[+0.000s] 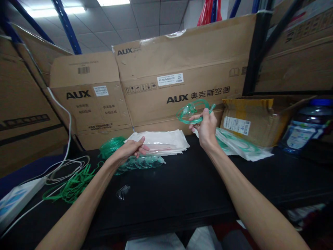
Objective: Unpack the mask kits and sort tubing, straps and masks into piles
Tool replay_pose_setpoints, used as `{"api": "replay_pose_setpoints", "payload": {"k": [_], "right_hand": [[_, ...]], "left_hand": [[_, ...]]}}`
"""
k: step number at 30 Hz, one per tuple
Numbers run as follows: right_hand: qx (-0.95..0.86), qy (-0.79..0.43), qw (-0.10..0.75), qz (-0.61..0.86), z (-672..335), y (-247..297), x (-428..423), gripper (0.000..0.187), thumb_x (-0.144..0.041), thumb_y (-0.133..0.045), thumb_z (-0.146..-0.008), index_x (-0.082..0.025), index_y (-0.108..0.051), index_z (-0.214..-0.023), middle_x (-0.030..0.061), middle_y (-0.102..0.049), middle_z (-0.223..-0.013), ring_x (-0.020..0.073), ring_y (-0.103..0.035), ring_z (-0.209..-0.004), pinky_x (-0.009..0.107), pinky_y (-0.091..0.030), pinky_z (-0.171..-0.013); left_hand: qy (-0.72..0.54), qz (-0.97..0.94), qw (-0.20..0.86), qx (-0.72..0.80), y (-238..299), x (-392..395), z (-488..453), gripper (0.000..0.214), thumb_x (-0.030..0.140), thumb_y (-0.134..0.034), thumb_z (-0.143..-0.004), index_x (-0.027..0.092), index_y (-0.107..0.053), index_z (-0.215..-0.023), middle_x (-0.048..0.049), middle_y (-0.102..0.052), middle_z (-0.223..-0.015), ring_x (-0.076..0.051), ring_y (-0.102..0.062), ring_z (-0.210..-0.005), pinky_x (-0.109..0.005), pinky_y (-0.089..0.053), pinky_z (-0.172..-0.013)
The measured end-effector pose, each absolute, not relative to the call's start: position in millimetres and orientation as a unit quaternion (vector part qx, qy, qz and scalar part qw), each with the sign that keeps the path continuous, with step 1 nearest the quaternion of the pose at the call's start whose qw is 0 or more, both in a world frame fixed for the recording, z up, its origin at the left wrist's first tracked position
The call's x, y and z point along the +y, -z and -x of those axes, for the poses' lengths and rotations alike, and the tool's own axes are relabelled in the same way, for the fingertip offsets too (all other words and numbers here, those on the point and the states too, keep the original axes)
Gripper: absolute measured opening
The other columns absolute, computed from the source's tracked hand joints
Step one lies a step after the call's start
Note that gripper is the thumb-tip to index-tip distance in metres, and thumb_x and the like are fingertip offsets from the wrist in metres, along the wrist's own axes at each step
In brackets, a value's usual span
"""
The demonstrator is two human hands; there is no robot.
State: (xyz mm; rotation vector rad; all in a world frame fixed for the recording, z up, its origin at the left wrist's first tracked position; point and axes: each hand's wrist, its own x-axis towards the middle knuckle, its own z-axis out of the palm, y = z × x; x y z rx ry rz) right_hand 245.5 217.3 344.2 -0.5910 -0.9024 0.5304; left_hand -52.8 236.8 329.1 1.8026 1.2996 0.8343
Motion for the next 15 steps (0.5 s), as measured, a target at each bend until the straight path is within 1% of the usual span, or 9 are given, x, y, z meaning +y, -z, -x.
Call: {"api": "replay_pose_setpoints", "payload": {"k": [2,3,5,6,7,8,10,12,15], "right_hand": [[-0.430,-0.243,0.825,0.273,-244.8,-346.0,215.3,0.034,-0.056,-0.056,-0.094,-0.028,-0.040,-0.083,-0.0050,-0.067,-0.058,0.0142,-0.054,-0.034,0.022,-0.037,-0.031],[-0.432,-0.242,0.826,0.270,-244.6,-347.5,213.9,0.036,-0.057,-0.057,-0.093,-0.028,-0.040,-0.083,-0.0051,-0.068,-0.059,0.0139,-0.053,-0.034,0.022,-0.037,-0.032],[-0.432,-0.246,0.827,0.263,-244.7,-352.1,209.9,0.037,-0.058,-0.059,-0.092,-0.028,-0.040,-0.082,-0.0050,-0.068,-0.059,0.0132,-0.052,-0.034,0.022,-0.038,-0.033],[-0.431,-0.251,0.827,0.259,-245.3,-355.0,206.8,0.037,-0.057,-0.059,-0.093,-0.027,-0.041,-0.082,-0.0048,-0.067,-0.058,0.0129,-0.052,-0.034,0.022,-0.039,-0.033],[-0.431,-0.259,0.826,0.254,-246.3,-358.3,202.8,0.036,-0.055,-0.059,-0.093,-0.027,-0.041,-0.081,-0.0044,-0.067,-0.058,0.0128,-0.052,-0.035,0.022,-0.040,-0.034],[-0.432,-0.270,0.824,0.250,-247.8,-361.6,197.7,0.035,-0.053,-0.059,-0.094,-0.027,-0.041,-0.081,-0.0038,-0.067,-0.058,0.0128,-0.052,-0.036,0.021,-0.040,-0.034],[-0.443,-0.294,0.810,0.248,-252.4,-367.2,183.5,0.032,-0.048,-0.061,-0.094,-0.026,-0.043,-0.079,-0.0017,-0.067,-0.059,0.0131,-0.055,-0.039,0.020,-0.040,-0.035],[-0.458,-0.327,0.784,0.261,-258.7,-369.3,164.6,0.030,-0.044,-0.065,-0.092,-0.024,-0.047,-0.078,0.0004,-0.069,-0.062,0.0129,-0.055,-0.042,0.019,-0.040,-0.034],[-0.467,-0.387,0.733,0.309,-268.6,-362.7,130.8,0.027,-0.042,-0.068,-0.089,-0.023,-0.052,-0.078,0.0009,-0.068,-0.063,0.0113,-0.052,-0.040,0.019,-0.038,-0.031]], "left_hand": [[-0.314,-0.738,0.282,0.527,-335.0,231.2,55.3,0.067,0.063,-0.045,-0.098,0.010,-0.078,-0.071,-0.0119,-0.073,-0.062,-0.014,-0.056,-0.043,-0.027,-0.048,-0.052],[-0.315,-0.752,0.230,0.532,-339.4,229.8,56.2,0.068,0.065,-0.043,-0.098,0.011,-0.078,-0.076,-0.0115,-0.074,-0.066,-0.017,-0.062,-0.050,-0.029,-0.051,-0.060],[-0.312,-0.777,0.131,0.532,-349.6,232.4,55.9,0.060,0.060,-0.041,-0.101,0.013,-0.078,-0.095,-0.0124,-0.078,-0.090,-0.024,-0.072,-0.081,-0.034,-0.053,-0.083],[-0.299,-0.790,0.090,0.528,-354.2,237.1,54.7,0.051,0.053,-0.043,-0.102,0.015,-0.076,-0.106,-0.0131,-0.077,-0.106,-0.027,-0.071,-0.100,-0.037,-0.050,-0.095],[-0.277,-0.804,0.059,0.523,-357.8,244.0,52.7,0.041,0.044,-0.046,-0.103,0.015,-0.073,-0.115,-0.0138,-0.072,-0.121,-0.029,-0.065,-0.116,-0.039,-0.044,-0.105],[-0.246,-0.819,0.038,0.517,-360.0,252.7,50.1,0.034,0.036,-0.050,-0.102,0.015,-0.070,-0.121,-0.0146,-0.067,-0.131,-0.029,-0.058,-0.127,-0.041,-0.039,-0.112],[-0.168,-0.845,0.018,0.507,-359.9,273.0,43.2,0.029,0.027,-0.057,-0.100,0.016,-0.067,-0.125,-0.0148,-0.060,-0.140,-0.029,-0.053,-0.134,-0.046,-0.037,-0.115],[-0.084,-0.860,0.019,0.502,-355.2,291.9,34.3,0.029,0.028,-0.063,-0.098,0.016,-0.065,-0.125,-0.0131,-0.061,-0.138,-0.029,-0.058,-0.127,-0.051,-0.045,-0.109],[0.017,-0.861,0.033,0.508,-346.5,308.5,17.7,0.033,0.033,-0.065,-0.098,0.017,-0.063,-0.126,-0.0108,-0.063,-0.131,-0.026,-0.064,-0.114,-0.049,-0.055,-0.096]]}}
